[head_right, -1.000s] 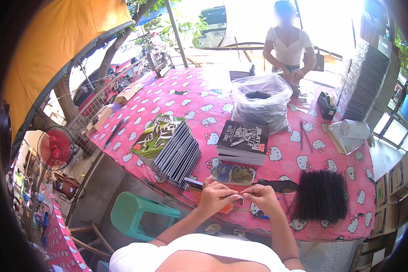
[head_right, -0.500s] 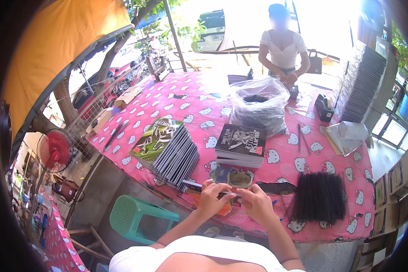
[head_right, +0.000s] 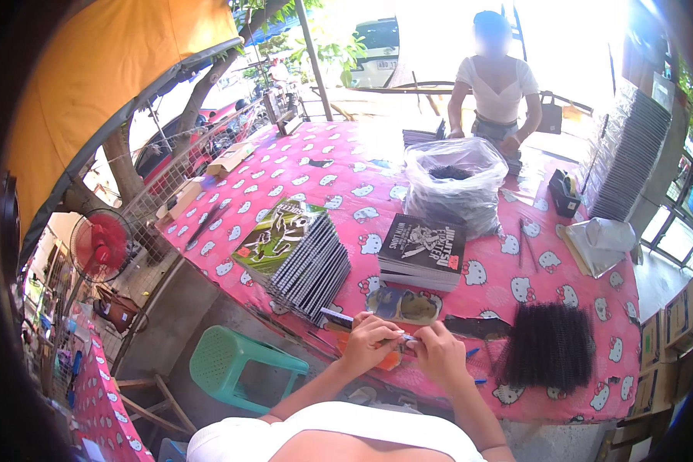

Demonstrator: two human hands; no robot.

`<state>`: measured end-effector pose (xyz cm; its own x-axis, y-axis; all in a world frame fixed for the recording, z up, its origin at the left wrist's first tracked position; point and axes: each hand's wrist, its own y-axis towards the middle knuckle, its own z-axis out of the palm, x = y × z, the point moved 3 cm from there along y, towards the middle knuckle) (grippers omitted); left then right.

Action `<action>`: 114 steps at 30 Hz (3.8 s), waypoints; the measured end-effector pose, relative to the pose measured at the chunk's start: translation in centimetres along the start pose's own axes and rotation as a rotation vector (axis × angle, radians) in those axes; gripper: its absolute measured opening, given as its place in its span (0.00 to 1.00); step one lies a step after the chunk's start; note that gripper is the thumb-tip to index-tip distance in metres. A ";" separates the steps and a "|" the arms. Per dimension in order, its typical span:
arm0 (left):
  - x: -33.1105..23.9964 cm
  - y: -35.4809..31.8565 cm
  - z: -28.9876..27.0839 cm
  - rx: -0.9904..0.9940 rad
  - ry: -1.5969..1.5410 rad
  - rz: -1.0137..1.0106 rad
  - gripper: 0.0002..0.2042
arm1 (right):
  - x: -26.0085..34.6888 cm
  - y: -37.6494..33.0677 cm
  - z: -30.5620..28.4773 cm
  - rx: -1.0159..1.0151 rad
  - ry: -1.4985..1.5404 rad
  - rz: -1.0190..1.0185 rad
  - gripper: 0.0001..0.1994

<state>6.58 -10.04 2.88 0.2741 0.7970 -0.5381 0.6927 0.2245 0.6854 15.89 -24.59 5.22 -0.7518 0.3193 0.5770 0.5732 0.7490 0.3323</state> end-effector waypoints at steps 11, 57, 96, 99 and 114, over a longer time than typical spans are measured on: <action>-0.1 0.1 0.1 0.037 0.041 -0.003 0.06 | 1.1 0.4 -0.3 -0.123 -0.023 -0.045 0.06; -0.4 -1.0 -1.2 0.015 0.048 -0.130 0.28 | -1.0 3.5 0.2 0.476 0.215 -0.075 0.18; 2.5 -1.2 -3.5 -0.055 0.297 -0.323 0.14 | -6.1 5.8 1.7 0.348 0.898 -0.032 0.20; 2.3 -0.7 -3.7 -0.031 0.347 -0.293 0.14 | -8.4 6.5 4.1 0.315 0.611 0.034 0.19; 4.7 -2.7 -6.6 -0.217 0.232 -0.341 0.21 | -2.2 8.6 5.0 0.425 1.324 0.124 0.25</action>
<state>1.64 -3.20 1.75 -0.1188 0.7561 -0.6435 0.5547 0.5881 0.5886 20.86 -15.92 3.06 0.2961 -0.2049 0.9329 0.2915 0.9495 0.1161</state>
